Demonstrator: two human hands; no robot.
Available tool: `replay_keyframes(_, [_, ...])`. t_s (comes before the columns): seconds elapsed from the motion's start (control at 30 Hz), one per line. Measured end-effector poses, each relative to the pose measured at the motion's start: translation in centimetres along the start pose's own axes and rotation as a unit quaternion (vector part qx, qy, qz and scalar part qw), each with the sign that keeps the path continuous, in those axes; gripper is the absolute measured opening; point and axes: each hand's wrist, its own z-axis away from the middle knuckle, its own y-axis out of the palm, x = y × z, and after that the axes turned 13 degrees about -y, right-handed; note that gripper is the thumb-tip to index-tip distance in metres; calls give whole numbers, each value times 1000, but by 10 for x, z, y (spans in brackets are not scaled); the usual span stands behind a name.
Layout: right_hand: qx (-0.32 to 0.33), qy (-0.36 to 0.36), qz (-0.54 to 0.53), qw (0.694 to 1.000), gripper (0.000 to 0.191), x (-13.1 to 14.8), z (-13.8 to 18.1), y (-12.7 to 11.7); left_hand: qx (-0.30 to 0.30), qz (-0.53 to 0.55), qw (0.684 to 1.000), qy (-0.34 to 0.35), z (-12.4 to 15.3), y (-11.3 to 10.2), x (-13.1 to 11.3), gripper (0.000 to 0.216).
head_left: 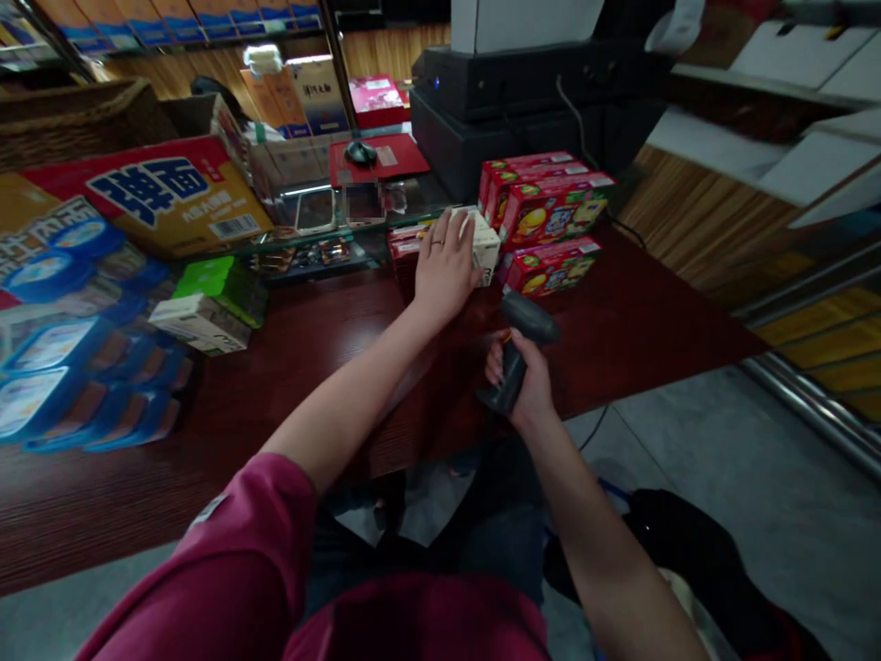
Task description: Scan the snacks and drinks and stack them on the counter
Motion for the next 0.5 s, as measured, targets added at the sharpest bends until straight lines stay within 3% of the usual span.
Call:
replay_keyframes(0.17, [-12, -13, -35, 999, 28, 0, -3, -2, 26, -42, 999, 20, -15, 18, 9, 66])
replay_keyframes(0.37, [-27, -16, -79, 996, 24, 2, -6, -7, 18, -44, 996, 70, 5, 18, 16, 46])
replay_keyframes(0.5, [-34, -21, -86, 995, 24, 1, -4, -7, 10, -146, 980, 133, 36, 17, 26, 40])
